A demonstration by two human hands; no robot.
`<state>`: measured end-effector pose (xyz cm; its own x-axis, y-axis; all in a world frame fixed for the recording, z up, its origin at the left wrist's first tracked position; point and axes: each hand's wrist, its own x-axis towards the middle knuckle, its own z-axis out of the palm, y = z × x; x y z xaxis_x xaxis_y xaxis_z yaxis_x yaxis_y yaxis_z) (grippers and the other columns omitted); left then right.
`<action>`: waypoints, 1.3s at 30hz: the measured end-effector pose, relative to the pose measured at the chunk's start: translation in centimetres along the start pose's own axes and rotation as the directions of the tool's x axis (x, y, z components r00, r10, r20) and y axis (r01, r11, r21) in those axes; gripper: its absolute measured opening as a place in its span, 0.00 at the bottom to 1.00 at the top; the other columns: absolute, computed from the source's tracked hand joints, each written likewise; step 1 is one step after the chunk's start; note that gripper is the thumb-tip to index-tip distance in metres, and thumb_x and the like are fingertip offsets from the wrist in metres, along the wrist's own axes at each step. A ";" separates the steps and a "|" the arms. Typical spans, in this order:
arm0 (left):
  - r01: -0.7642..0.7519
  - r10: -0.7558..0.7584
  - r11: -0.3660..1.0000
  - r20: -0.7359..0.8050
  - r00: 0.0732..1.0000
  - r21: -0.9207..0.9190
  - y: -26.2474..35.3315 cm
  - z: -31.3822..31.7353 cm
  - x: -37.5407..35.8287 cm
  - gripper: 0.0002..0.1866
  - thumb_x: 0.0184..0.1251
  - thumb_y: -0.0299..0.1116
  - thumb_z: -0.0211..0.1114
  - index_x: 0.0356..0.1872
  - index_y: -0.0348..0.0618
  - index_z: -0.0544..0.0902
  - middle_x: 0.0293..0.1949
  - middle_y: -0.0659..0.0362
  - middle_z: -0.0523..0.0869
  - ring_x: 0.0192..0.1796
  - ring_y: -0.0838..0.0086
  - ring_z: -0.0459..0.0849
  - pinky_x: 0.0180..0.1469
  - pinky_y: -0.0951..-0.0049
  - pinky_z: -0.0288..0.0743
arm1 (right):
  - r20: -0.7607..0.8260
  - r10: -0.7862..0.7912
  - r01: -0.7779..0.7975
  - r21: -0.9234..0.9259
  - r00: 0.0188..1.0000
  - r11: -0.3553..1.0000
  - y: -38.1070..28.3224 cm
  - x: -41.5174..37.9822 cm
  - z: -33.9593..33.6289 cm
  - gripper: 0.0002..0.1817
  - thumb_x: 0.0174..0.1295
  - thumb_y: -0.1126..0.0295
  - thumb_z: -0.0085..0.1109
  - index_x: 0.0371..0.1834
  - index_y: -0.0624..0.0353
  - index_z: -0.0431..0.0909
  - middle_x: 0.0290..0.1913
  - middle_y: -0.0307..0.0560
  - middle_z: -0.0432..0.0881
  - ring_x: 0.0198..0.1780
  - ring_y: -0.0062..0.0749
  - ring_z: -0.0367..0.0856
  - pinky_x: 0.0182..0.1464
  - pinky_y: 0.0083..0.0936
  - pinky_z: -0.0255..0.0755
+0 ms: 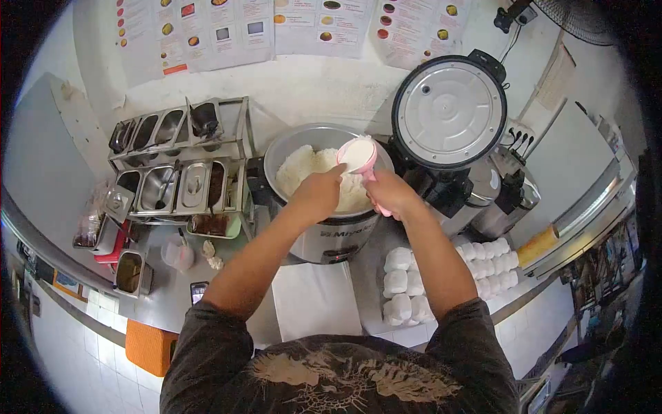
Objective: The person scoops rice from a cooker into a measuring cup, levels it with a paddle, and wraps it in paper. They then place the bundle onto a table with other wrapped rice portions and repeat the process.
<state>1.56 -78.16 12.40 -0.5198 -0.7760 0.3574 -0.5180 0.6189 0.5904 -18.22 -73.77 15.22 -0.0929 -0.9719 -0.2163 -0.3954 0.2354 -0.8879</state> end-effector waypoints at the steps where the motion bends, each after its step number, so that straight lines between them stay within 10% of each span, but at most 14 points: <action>1: 0.026 -0.025 0.999 -0.004 1.000 0.041 -0.3 0.1 -0.1 0.22 0.73 0.32 0.51 0.66 0.50 0.77 0.39 0.39 0.87 0.44 0.44 0.87 0.48 0.46 0.78 | -0.018 -0.016 0.015 -0.056 1.000 0.998 -0.6 -0.6 0.6 0.08 0.71 0.69 0.52 0.41 0.64 0.74 0.26 0.38 0.74 0.21 0.20 0.70 0.20 0.23 0.67; 6: 0.123 -0.085 0.952 -0.146 0.986 0.280 -3.4 0.2 1.8 0.23 0.76 0.37 0.50 0.70 0.48 0.73 0.41 0.41 0.88 0.42 0.45 0.87 0.49 0.48 0.80 | 0.002 -0.023 0.023 0.011 1.000 1.000 -0.1 -0.4 1.0 0.08 0.66 0.72 0.54 0.44 0.64 0.73 0.27 0.39 0.75 0.22 0.20 0.71 0.20 0.23 0.67; 9: 0.205 -0.264 0.860 0.063 0.963 0.467 -7.9 -0.1 2.9 0.25 0.75 0.41 0.52 0.72 0.55 0.71 0.51 0.42 0.86 0.52 0.49 0.85 0.55 0.49 0.79 | 0.066 0.036 -0.042 0.082 0.997 0.996 0.8 -0.4 0.1 0.10 0.63 0.75 0.54 0.46 0.65 0.73 0.27 0.41 0.75 0.21 0.22 0.72 0.20 0.24 0.68; 12: 0.211 -0.246 0.721 -0.041 0.968 0.660 -5.2 -1.2 0.5 0.26 0.73 0.44 0.55 0.71 0.56 0.73 0.59 0.47 0.82 0.62 0.51 0.79 0.59 0.47 0.75 | 0.061 0.027 -0.037 0.161 0.998 0.986 1.6 0.0 -0.5 0.11 0.60 0.76 0.54 0.46 0.65 0.72 0.26 0.42 0.76 0.20 0.25 0.73 0.20 0.27 0.69; 19: -0.032 0.100 0.976 -0.314 0.944 0.214 -5.3 -1.0 -7.1 0.13 0.70 0.39 0.64 0.50 0.48 0.85 0.42 0.50 0.86 0.45 0.58 0.85 0.45 0.58 0.77 | 0.101 -0.072 0.031 0.358 0.992 0.933 3.0 -3.0 -0.5 0.17 0.65 0.72 0.56 0.56 0.64 0.71 0.29 0.37 0.75 0.21 0.17 0.71 0.20 0.18 0.66; 22: 0.072 -0.055 0.979 -0.092 0.994 0.190 -8.2 2.8 -16.2 0.10 0.64 0.38 0.68 0.38 0.44 0.82 0.33 0.51 0.85 0.33 0.55 0.84 0.40 0.57 0.77 | 0.267 -0.080 -0.070 0.510 0.960 0.857 5.0 -6.9 -0.1 0.19 0.67 0.72 0.56 0.60 0.61 0.70 0.31 0.37 0.77 0.22 0.15 0.72 0.20 0.16 0.66; 24: 0.390 -0.418 0.908 0.328 0.847 0.152 -8.8 4.8 -22.1 0.15 0.63 0.43 0.71 0.46 0.47 0.85 0.45 0.51 0.85 0.47 0.57 0.84 0.49 0.54 0.78 | 0.324 -0.014 -0.160 0.504 0.946 0.849 6.8 -10.3 0.6 0.21 0.67 0.72 0.56 0.63 0.60 0.70 0.32 0.38 0.78 0.23 0.16 0.72 0.20 0.15 0.65; 26: 0.242 -0.318 0.935 0.304 0.898 0.261 -10.4 8.4 -29.5 0.20 0.62 0.46 0.72 0.54 0.54 0.85 0.59 0.51 0.79 0.62 0.55 0.76 0.60 0.48 0.71 | 0.492 0.046 -0.289 0.431 0.870 0.855 11.8 -11.5 2.1 0.28 0.68 0.71 0.55 0.72 0.59 0.65 0.34 0.40 0.80 0.23 0.18 0.74 0.21 0.18 0.67; 27: 0.163 -0.260 0.935 0.296 0.919 0.315 -10.7 9.9 -32.3 0.23 0.61 0.48 0.73 0.58 0.58 0.85 0.66 0.51 0.75 0.69 0.53 0.72 0.66 0.45 0.68 | 0.414 0.126 -0.261 0.287 0.902 0.922 14.6 -12.2 3.9 0.33 0.68 0.70 0.55 0.78 0.52 0.60 0.34 0.42 0.80 0.23 0.22 0.75 0.23 0.25 0.73; 31: 0.326 -0.456 0.871 0.357 0.815 0.369 -10.8 13.4 -38.4 0.30 0.57 0.49 0.75 0.65 0.75 0.81 0.81 0.54 0.55 0.80 0.47 0.52 0.77 0.40 0.44 | 0.205 -0.513 0.548 -0.187 0.833 0.815 23.4 -12.7 11.9 0.35 0.66 0.73 0.56 0.79 0.45 0.61 0.36 0.45 0.78 0.30 0.32 0.80 0.33 0.34 0.79; 36: 0.302 -0.445 0.852 0.287 0.848 0.429 -11.4 15.0 -39.2 0.23 0.65 0.47 0.69 0.63 0.75 0.83 0.80 0.58 0.56 0.79 0.49 0.55 0.76 0.42 0.49 | 0.511 -0.431 0.669 -0.574 0.743 0.471 31.7 -12.9 16.2 0.34 0.62 0.74 0.55 0.75 0.43 0.69 0.39 0.47 0.75 0.39 0.41 0.82 0.40 0.40 0.80; 39: 0.302 -0.434 0.841 0.228 0.872 0.449 -11.6 15.3 -39.2 0.20 0.67 0.46 0.67 0.60 0.76 0.84 0.78 0.59 0.60 0.78 0.51 0.58 0.74 0.42 0.52 | 0.490 -0.475 0.683 -0.531 0.731 0.502 30.4 -12.6 15.2 0.33 0.61 0.74 0.55 0.73 0.44 0.71 0.38 0.47 0.75 0.39 0.42 0.82 0.40 0.40 0.80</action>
<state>17.53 -53.10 -19.56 -0.3829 -0.9172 -0.1098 -0.8974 0.3411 0.2798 -15.13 -54.31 -15.20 0.5681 -0.8204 0.0647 -0.7468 -0.5469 -0.3783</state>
